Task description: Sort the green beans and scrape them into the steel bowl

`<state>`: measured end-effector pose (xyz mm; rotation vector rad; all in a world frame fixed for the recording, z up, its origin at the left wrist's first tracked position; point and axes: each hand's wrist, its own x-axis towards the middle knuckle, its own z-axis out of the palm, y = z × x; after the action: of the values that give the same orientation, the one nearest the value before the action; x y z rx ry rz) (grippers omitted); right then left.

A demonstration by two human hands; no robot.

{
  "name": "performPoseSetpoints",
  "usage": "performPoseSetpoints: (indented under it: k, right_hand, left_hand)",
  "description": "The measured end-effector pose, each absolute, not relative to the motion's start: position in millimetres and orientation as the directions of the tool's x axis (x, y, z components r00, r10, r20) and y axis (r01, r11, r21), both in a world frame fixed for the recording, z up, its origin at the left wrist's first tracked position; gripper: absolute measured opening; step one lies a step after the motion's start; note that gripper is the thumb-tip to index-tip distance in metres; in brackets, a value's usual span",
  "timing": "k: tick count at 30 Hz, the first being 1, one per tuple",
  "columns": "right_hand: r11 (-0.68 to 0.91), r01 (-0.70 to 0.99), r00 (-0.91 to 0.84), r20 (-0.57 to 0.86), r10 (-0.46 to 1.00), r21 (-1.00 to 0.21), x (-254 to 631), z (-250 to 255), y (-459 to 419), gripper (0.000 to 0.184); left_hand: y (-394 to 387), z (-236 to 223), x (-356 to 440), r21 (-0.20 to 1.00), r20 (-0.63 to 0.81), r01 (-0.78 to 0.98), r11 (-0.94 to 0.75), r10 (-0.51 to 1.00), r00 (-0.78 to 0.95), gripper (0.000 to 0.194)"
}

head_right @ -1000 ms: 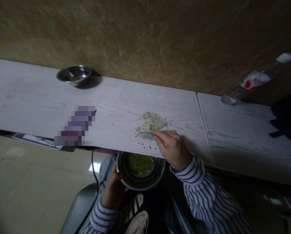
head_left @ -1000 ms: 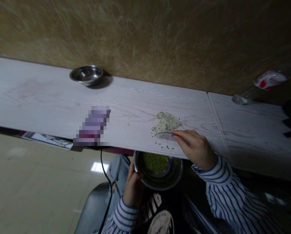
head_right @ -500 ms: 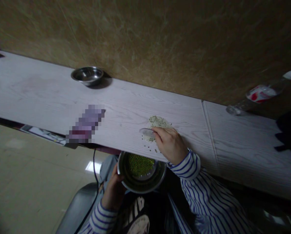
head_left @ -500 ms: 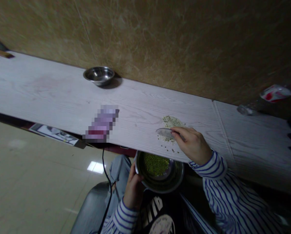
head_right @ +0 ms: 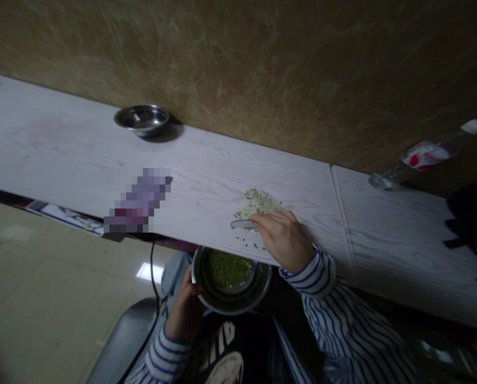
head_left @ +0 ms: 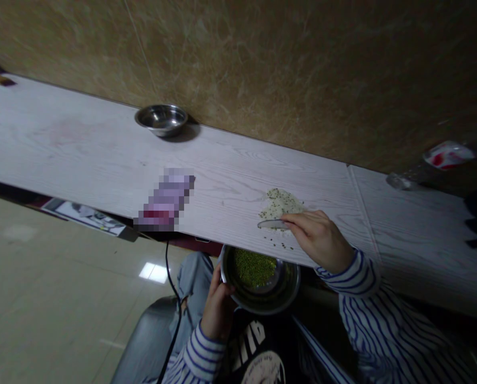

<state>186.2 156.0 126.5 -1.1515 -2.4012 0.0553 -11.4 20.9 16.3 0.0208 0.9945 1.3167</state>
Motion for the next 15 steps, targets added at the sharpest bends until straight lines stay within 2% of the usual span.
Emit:
performPoseSetpoints:
  k: [6,10,15]
  right_hand:
    - [0.657,0.723,-0.558,0.38,0.737,-0.213,187.1,128.6,156.5,0.023]
    - [0.672,0.701,-0.576,0.365,0.731,-0.239,184.0,128.2,157.7,0.024]
    - [0.688,0.676,-0.603,0.341,0.722,-0.262,192.1,132.7,152.1,0.025]
  left_hand:
    - [20.3,17.2,-9.0,0.534,-0.573,-0.791,0.298,0.816,-0.079,0.062]
    - [19.6,18.0,-9.4,0.536,-0.573,-0.79,0.297,0.815,-0.083,0.068]
    - [19.1,15.2,-10.1,0.553,-0.565,-0.773,0.313,0.822,-0.071,0.065]
